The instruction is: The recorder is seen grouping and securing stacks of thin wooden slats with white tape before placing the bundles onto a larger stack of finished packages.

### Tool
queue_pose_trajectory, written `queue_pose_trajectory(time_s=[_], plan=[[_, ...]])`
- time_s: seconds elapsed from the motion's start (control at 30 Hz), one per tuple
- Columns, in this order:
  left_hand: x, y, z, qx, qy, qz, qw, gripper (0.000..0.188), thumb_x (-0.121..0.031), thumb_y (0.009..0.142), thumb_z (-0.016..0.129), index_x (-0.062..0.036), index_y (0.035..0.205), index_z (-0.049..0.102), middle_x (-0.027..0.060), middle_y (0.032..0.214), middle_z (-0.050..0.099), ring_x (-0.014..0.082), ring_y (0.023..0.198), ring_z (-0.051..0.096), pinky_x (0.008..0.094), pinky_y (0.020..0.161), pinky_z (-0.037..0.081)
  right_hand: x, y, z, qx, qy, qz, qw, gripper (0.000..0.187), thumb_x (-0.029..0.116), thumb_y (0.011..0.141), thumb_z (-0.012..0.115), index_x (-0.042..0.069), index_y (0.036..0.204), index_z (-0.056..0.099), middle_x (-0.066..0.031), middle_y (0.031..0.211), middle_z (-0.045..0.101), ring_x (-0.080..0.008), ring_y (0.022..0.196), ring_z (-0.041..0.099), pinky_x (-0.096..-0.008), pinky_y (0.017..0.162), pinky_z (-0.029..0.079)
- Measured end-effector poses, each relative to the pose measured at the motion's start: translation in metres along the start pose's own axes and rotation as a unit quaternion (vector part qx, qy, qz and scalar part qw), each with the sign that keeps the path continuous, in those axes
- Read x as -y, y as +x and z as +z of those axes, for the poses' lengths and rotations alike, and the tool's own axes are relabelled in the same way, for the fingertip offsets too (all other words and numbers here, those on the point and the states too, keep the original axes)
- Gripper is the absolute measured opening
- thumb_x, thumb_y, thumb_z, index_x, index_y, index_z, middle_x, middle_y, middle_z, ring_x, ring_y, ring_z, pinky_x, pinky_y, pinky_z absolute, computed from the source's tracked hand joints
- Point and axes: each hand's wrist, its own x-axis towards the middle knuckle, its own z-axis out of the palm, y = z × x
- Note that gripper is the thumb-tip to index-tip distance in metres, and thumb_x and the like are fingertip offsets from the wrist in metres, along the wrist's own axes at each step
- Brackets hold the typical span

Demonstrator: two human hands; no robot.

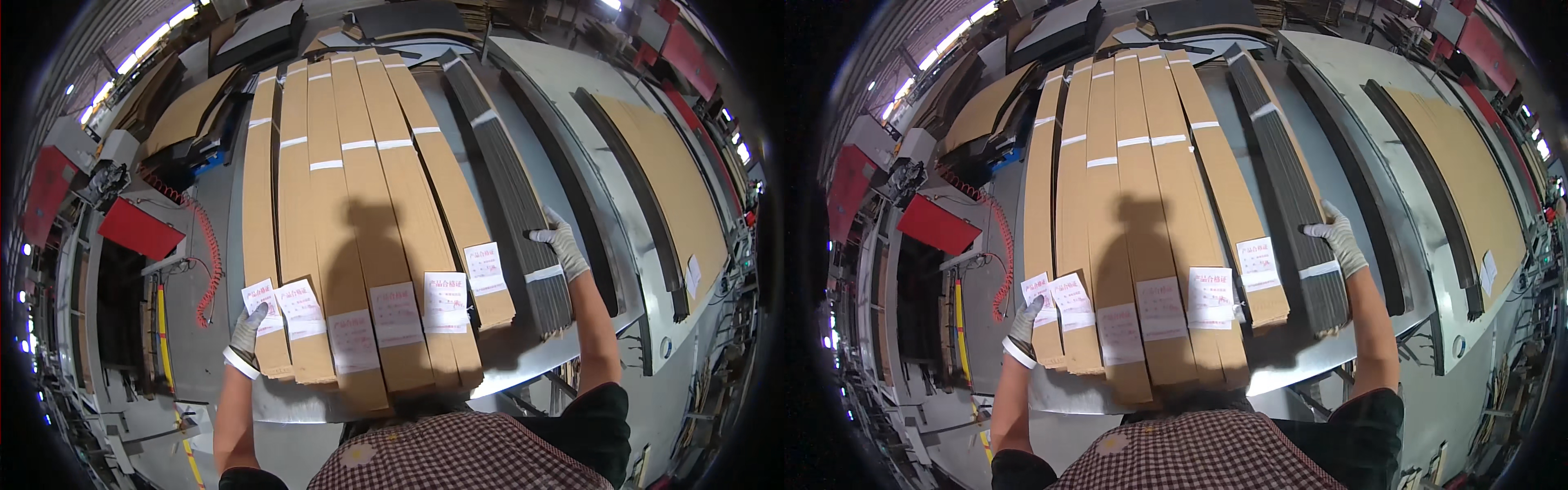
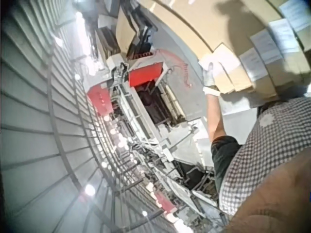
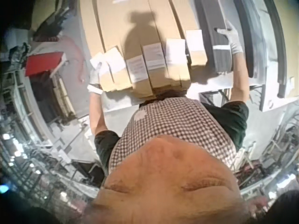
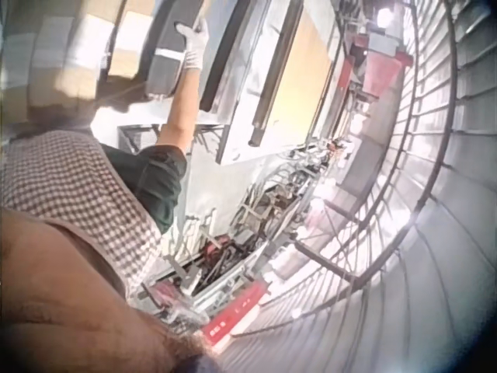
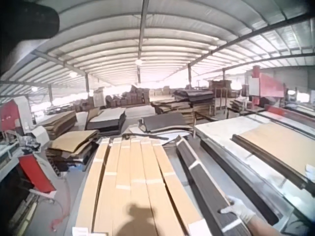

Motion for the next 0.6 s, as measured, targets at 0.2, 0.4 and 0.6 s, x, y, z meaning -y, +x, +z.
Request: queue_pose_trajectory(time_s=[0.2,0.4,0.6], plan=[[-0.001,0.002,0.008,-0.014,-0.001,0.004,1.000,0.045,-0.018,0.092,0.069,-0.0043,0.132,0.054,0.0086,0.121,0.064,0.0235,0.108,0.065,0.0390,0.092,0.053,0.023,-0.054,0.074,-0.002,-0.045,-0.092,0.995,0.092,0.005,0.070,0.084,-0.012,0.144,0.033,-0.0206,0.133,0.055,-0.0240,0.117,0.058,-0.0325,0.095,0.052],[-0.016,-0.001,-0.003,-0.004,0.057,-0.020,0.998,0.045,-0.019,0.092,0.069,-0.0039,0.131,0.053,0.0089,0.118,0.065,0.0214,0.104,0.065,0.0372,0.091,0.054,0.033,-0.090,0.143,0.017,-0.558,-0.218,0.801,0.081,0.038,0.074,0.078,0.007,0.142,0.047,-0.0312,0.126,0.054,-0.0439,0.117,0.054,-0.0492,0.104,0.042],[-0.010,0.015,-0.010,0.066,-0.062,-0.053,0.994,0.056,-0.036,0.092,0.068,-0.0053,0.135,0.049,0.0085,0.121,0.063,0.0224,0.106,0.064,0.0363,0.092,0.054,-0.033,-0.047,0.088,0.129,0.280,0.178,0.934,0.079,0.066,0.096,0.039,0.003,0.142,0.045,-0.0113,0.139,0.054,-0.0242,0.116,0.059,-0.0372,0.104,0.045]])
